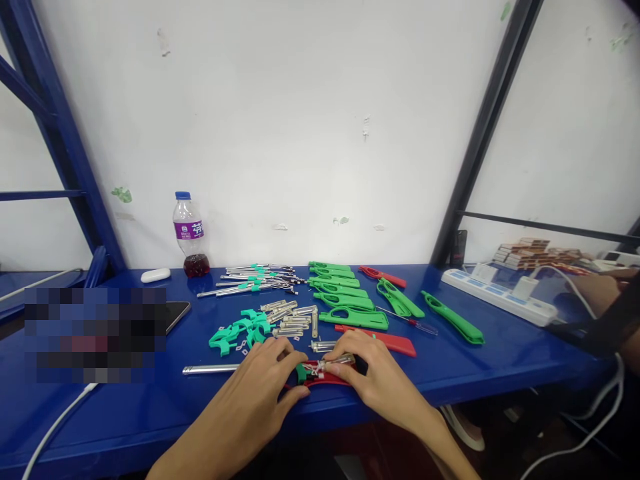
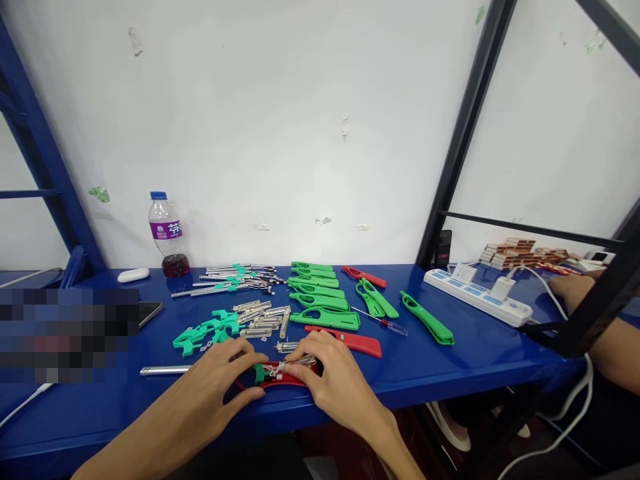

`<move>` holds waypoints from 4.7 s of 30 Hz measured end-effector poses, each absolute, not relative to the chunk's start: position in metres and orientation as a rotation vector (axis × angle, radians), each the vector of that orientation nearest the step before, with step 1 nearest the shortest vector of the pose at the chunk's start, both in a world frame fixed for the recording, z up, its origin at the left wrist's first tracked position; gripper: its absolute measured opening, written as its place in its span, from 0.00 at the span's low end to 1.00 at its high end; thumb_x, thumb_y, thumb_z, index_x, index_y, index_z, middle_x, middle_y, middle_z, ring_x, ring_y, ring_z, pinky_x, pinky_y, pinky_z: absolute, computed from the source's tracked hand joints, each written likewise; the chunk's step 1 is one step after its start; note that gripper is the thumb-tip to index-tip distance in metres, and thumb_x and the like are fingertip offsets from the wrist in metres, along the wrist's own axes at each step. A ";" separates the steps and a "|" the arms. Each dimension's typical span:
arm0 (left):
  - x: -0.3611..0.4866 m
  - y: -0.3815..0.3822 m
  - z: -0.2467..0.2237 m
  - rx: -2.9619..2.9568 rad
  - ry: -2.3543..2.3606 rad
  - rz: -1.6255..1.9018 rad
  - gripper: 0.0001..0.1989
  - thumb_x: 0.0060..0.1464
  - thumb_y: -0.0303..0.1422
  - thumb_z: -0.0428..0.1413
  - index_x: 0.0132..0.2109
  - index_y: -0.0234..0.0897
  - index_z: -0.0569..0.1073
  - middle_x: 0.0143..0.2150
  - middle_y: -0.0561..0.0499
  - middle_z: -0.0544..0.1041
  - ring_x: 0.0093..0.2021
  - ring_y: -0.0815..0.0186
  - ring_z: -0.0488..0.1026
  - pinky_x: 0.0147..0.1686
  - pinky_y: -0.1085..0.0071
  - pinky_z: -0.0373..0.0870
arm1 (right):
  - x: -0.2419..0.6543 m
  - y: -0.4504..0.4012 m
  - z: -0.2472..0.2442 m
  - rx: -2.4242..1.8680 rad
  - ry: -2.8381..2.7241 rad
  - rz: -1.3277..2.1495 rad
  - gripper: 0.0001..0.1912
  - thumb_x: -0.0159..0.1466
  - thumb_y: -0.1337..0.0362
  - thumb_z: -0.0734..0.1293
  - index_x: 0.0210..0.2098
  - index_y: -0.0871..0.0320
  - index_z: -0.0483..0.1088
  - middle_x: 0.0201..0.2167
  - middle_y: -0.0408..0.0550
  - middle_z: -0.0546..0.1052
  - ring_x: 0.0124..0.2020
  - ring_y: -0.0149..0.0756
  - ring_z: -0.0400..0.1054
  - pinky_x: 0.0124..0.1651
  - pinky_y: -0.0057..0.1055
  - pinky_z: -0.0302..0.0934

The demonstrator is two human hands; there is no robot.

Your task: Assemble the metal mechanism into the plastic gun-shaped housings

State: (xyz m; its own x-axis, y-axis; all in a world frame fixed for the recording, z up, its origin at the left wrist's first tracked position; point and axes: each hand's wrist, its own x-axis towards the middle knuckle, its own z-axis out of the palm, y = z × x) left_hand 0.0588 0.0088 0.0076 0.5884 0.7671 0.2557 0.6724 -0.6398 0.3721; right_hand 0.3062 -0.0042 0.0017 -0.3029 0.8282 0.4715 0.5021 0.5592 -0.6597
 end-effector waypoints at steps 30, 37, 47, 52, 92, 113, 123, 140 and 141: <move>0.061 0.012 0.011 2.620 1.071 0.572 0.14 0.69 0.30 0.54 0.56 0.53 0.75 0.53 0.51 0.74 0.53 0.58 0.71 0.57 0.55 0.67 | 0.306 -0.006 0.007 -1.140 -2.009 0.523 0.11 0.75 0.62 0.69 0.35 0.53 0.73 0.37 0.40 0.75 0.43 0.40 0.70 0.50 0.36 0.56; 0.062 0.012 0.013 2.616 1.061 0.529 0.14 0.70 0.30 0.53 0.56 0.52 0.75 0.53 0.51 0.74 0.54 0.57 0.70 0.57 0.52 0.67 | 0.300 -0.010 0.005 -1.145 -1.976 0.444 0.07 0.74 0.66 0.68 0.38 0.51 0.75 0.39 0.41 0.77 0.44 0.40 0.70 0.50 0.36 0.59; 0.063 0.017 0.014 2.635 1.133 0.424 0.15 0.70 0.33 0.52 0.58 0.52 0.77 0.56 0.47 0.75 0.53 0.53 0.72 0.54 0.49 0.70 | 0.409 0.007 0.022 -1.370 -1.588 -0.297 0.14 0.73 0.52 0.63 0.42 0.52 0.76 0.46 0.51 0.79 0.50 0.49 0.72 0.57 0.43 0.63; 0.062 0.019 0.011 2.635 1.141 0.447 0.15 0.69 0.33 0.53 0.57 0.53 0.77 0.56 0.48 0.76 0.55 0.53 0.73 0.55 0.49 0.71 | 0.506 0.010 -0.002 -1.713 -1.374 -0.362 0.22 0.66 0.45 0.63 0.42 0.54 0.80 0.45 0.55 0.83 0.49 0.61 0.75 0.55 0.52 0.64; -0.015 0.029 0.052 2.588 1.456 0.880 0.29 0.64 0.63 0.45 0.49 0.55 0.82 0.51 0.53 0.84 0.53 0.51 0.81 0.55 0.52 0.78 | 0.408 -0.011 0.004 -1.527 -2.049 0.254 0.10 0.76 0.51 0.64 0.48 0.48 0.72 0.54 0.47 0.77 0.59 0.50 0.68 0.62 0.45 0.60; -0.006 0.022 0.039 2.646 1.495 0.759 0.28 0.64 0.62 0.48 0.56 0.55 0.80 0.57 0.52 0.83 0.59 0.49 0.79 0.61 0.47 0.75 | 0.337 -0.038 0.033 -1.250 -2.154 0.421 0.02 0.80 0.59 0.65 0.48 0.44 0.69 0.51 0.33 0.76 0.52 0.35 0.70 0.55 0.28 0.58; 0.004 0.025 0.035 2.521 1.401 0.570 0.17 0.67 0.46 0.54 0.57 0.51 0.79 0.59 0.49 0.80 0.64 0.51 0.74 0.67 0.48 0.67 | 0.311 -0.024 0.029 -1.201 -2.249 0.407 0.05 0.79 0.65 0.64 0.44 0.48 0.68 0.46 0.37 0.76 0.47 0.38 0.70 0.50 0.31 0.59; 0.012 0.029 0.033 2.492 1.336 0.446 0.10 0.69 0.37 0.53 0.48 0.46 0.80 0.50 0.49 0.79 0.52 0.57 0.75 0.56 0.58 0.69 | 0.309 -0.020 0.024 -1.138 -2.289 0.346 0.07 0.79 0.61 0.65 0.54 0.44 0.73 0.52 0.36 0.77 0.53 0.38 0.71 0.57 0.32 0.62; 0.013 0.028 0.034 2.485 1.344 0.434 0.11 0.69 0.37 0.53 0.48 0.46 0.80 0.50 0.49 0.79 0.53 0.56 0.75 0.56 0.57 0.69 | 0.309 -0.020 0.023 -1.136 -2.287 0.347 0.08 0.79 0.61 0.65 0.55 0.44 0.73 0.53 0.36 0.77 0.53 0.38 0.71 0.58 0.33 0.62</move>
State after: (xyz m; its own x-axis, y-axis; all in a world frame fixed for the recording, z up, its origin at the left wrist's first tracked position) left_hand 0.0126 0.0281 0.0338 0.5217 0.8436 0.1272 0.7587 -0.5269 0.3832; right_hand 0.3093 -0.0199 0.0232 -0.4865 0.7937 0.3651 0.6495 0.6081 -0.4564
